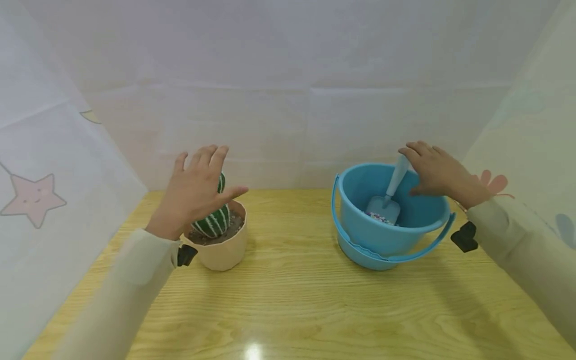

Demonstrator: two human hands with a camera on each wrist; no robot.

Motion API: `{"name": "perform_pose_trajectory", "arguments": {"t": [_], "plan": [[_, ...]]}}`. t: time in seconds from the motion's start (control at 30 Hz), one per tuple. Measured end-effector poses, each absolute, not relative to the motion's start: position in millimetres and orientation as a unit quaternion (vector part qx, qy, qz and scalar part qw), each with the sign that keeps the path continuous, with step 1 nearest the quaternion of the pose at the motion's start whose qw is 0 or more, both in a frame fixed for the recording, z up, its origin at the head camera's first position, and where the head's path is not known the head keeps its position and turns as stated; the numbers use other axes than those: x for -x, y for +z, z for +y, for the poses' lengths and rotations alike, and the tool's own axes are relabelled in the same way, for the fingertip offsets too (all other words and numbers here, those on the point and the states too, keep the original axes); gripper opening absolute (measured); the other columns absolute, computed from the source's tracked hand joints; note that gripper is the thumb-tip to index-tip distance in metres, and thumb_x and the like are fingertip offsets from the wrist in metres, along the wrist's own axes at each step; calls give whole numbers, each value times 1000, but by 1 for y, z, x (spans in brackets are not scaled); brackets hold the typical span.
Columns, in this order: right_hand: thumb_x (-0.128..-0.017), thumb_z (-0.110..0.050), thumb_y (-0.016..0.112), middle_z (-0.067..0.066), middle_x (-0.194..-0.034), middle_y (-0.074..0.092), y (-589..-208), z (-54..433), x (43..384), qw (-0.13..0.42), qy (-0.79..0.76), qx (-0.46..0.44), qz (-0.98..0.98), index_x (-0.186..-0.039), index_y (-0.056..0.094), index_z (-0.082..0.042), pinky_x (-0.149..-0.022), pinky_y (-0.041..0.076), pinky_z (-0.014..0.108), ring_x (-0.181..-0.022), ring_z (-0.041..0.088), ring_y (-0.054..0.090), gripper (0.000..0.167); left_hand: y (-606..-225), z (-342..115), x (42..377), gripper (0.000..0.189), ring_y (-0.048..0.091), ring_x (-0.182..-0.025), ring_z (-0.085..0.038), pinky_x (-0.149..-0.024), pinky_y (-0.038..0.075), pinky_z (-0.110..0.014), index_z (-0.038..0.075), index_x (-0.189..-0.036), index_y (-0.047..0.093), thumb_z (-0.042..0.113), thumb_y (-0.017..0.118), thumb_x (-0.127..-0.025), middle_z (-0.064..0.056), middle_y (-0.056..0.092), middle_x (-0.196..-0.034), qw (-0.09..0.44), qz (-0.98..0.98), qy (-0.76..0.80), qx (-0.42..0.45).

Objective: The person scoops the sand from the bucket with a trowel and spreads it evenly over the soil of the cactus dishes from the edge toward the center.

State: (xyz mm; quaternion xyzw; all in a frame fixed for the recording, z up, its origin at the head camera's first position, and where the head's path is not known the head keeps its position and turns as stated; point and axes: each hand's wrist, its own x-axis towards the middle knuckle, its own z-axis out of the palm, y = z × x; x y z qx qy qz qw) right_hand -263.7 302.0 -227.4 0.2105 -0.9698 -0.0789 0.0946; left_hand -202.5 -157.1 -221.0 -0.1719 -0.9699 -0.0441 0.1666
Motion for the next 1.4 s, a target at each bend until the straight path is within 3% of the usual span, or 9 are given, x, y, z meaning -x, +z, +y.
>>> {"name": "perform_pose_trajectory", "arguments": {"t": [0.23,0.53,0.77,0.9,1.4], "plan": [[-61,-18,88,34,-141,33,-224,303,270,86,-112,-210,-968,-137,36,10,-105,27,64,-131,52,27,96,-221,-134,204,87,26,-141,-34,-113,15,-60,8,-151,21,62,51,-90,-18,28,-153,148,-971,-33,186],[-59,-12,90,33,-139,41,-227,296,276,92,-175,-248,-948,-135,42,7,-106,30,62,-131,51,33,91,-232,-106,213,86,32,-138,-33,-110,28,-55,7,-150,24,62,50,-90,-17,32,-151,156,-962,-52,219],[-71,6,76,25,-128,55,-230,293,277,125,-213,-300,-921,-123,57,0,-104,37,56,-122,44,46,55,-241,-88,222,82,36,-136,-33,-110,29,-55,8,-150,25,61,48,-91,-15,34,-150,145,-959,-92,226],[-75,10,72,21,-119,60,-232,294,278,142,-227,-324,-908,-115,61,-2,-100,42,53,-114,40,52,44,-246,-79,229,81,35,-137,-33,-111,27,-54,9,-151,23,62,45,-92,-13,33,-151,124,-960,-114,222],[-69,8,78,19,-115,62,-248,300,280,140,-250,-336,-897,-111,62,-2,-98,43,53,-109,37,55,46,-272,-34,242,81,33,-139,-31,-112,27,-52,12,-152,18,61,42,-94,-11,30,-153,61,-950,-189,242]]}}
